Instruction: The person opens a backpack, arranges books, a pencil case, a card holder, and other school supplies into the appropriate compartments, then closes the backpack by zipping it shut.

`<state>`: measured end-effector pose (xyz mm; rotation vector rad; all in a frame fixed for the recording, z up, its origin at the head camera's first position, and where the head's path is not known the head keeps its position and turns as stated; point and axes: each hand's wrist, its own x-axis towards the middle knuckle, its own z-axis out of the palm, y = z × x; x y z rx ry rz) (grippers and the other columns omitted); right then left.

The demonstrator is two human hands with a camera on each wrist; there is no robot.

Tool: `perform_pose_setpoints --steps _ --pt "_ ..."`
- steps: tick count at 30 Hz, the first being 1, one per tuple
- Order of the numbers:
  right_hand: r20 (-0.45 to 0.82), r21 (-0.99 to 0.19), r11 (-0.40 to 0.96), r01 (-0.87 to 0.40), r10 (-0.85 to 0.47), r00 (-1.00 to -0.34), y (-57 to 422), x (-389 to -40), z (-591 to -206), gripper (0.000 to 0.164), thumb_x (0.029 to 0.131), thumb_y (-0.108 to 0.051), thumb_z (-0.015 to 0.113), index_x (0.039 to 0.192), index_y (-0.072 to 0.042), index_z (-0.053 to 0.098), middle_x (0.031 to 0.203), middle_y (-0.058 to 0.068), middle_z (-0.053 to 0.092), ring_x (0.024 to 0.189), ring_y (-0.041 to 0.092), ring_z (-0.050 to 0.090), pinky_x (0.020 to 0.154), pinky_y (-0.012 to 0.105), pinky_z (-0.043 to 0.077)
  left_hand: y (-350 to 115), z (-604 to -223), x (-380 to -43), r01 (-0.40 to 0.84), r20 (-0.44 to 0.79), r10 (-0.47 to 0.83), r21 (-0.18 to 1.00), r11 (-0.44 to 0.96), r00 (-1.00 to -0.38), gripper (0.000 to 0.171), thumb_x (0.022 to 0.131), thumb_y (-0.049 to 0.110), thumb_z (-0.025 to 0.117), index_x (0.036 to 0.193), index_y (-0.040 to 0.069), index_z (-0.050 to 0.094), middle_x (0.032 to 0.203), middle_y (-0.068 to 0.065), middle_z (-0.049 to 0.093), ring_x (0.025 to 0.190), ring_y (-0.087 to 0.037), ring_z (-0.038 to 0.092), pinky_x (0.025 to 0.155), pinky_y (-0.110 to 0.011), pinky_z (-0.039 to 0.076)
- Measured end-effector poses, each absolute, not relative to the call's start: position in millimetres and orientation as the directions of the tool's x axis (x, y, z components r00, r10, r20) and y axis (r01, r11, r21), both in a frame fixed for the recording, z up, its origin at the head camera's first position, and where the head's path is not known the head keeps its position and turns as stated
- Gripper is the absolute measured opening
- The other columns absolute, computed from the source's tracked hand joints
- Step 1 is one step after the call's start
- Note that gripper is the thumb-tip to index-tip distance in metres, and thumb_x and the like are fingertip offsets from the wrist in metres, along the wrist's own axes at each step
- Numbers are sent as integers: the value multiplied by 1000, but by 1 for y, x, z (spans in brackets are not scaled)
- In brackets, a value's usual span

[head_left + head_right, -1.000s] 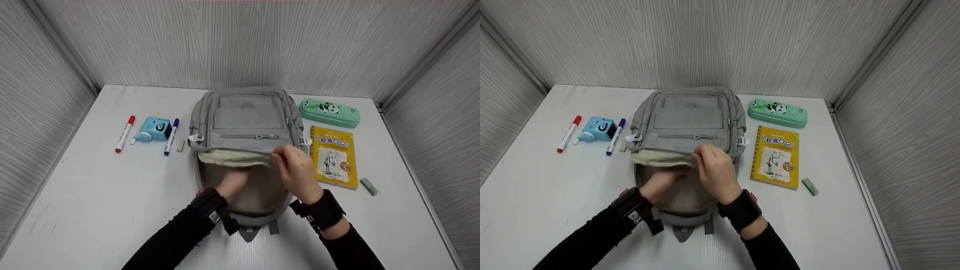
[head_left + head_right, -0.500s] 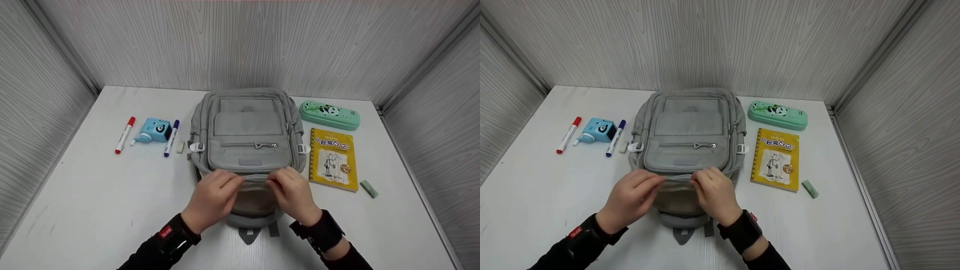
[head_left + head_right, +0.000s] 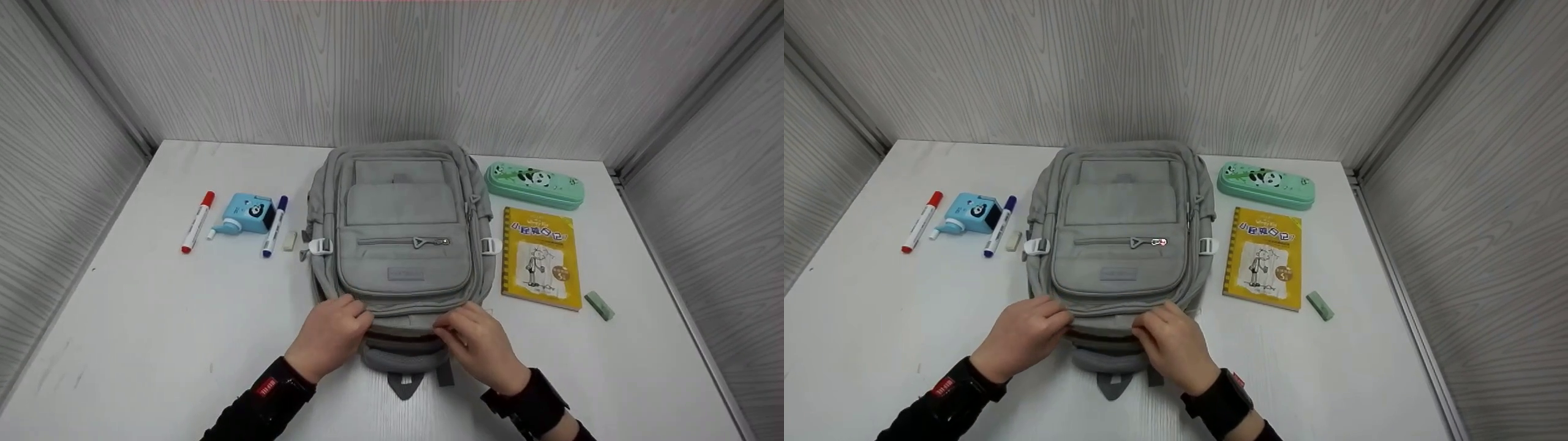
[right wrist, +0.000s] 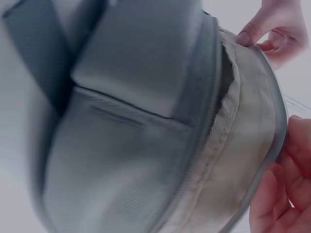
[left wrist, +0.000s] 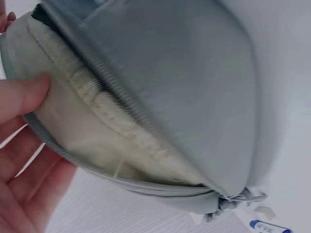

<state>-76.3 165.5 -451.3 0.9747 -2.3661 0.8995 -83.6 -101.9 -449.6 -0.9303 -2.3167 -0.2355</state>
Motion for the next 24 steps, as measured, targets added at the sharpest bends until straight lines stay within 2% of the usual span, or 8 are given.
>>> perform_pose_setpoints --steps 4,7,10,12,14,17,20,24 --pt "525 -529 511 -677 -430 -735 177 -79 -458 17 84 -1 74 97 -11 69 87 -4 66 76 6 55 66 15 45 -103 -456 -81 676 603 578 -86 732 -550 21 64 -3 77 65 12 64 65 4 59 60 -11 55 50 -23 44" --pt "476 -604 553 -573 -326 -817 195 -92 -463 19 85 2 71 103 -4 68 91 4 68 79 13 60 68 23 52 -103 -460 -79 679 600 579 -80 730 -552 22 62 -3 78 65 12 62 65 4 59 60 -11 55 50 -23 45" --pt "336 -678 655 -333 -128 -933 225 -116 -466 26 90 -2 67 115 2 64 104 16 69 90 25 64 79 37 55 -104 -462 -77 679 602 576 -74 730 -553 24 61 -4 78 64 13 60 65 4 59 59 -12 54 49 -24 44" --pt "189 -685 719 -119 18 -982 249 -134 -469 35 94 -8 63 126 5 58 118 24 64 104 35 61 90 47 52 -103 -463 -77 679 603 575 -75 731 -553 25 60 -4 78 63 13 60 64 4 59 59 -12 54 49 -24 43" --pt "36 -656 750 89 149 -988 271 -148 -469 48 96 -15 60 137 6 47 130 31 55 117 44 53 100 55 45 -103 -464 -76 676 602 575 -77 733 -554 25 59 -4 78 62 13 59 64 4 59 58 -11 54 48 -24 42" --pt "-117 -573 767 288 271 -956 298 -164 -468 64 97 -26 58 146 8 34 140 39 40 130 54 38 107 62 35 -103 -464 -76 673 601 574 -79 735 -557 25 58 -5 77 62 13 59 63 4 59 57 -12 53 48 -24 42" --pt "-234 -498 772 395 319 -918 315 -173 -465 80 95 -36 59 150 8 23 142 44 31 132 60 30 107 66 33 -103 -462 -75 669 603 567 -72 740 -562 25 57 -5 76 62 13 59 62 4 58 56 -12 51 47 -23 40" --pt "-386 -407 784 468 317 -867 326 -181 -463 98 91 -45 60 154 5 4 141 45 30 130 60 31 107 66 34 -101 -461 -75 662 617 554 -70 746 -559 28 57 -6 75 60 14 56 60 5 55 54 -11 49 46 -23 38"
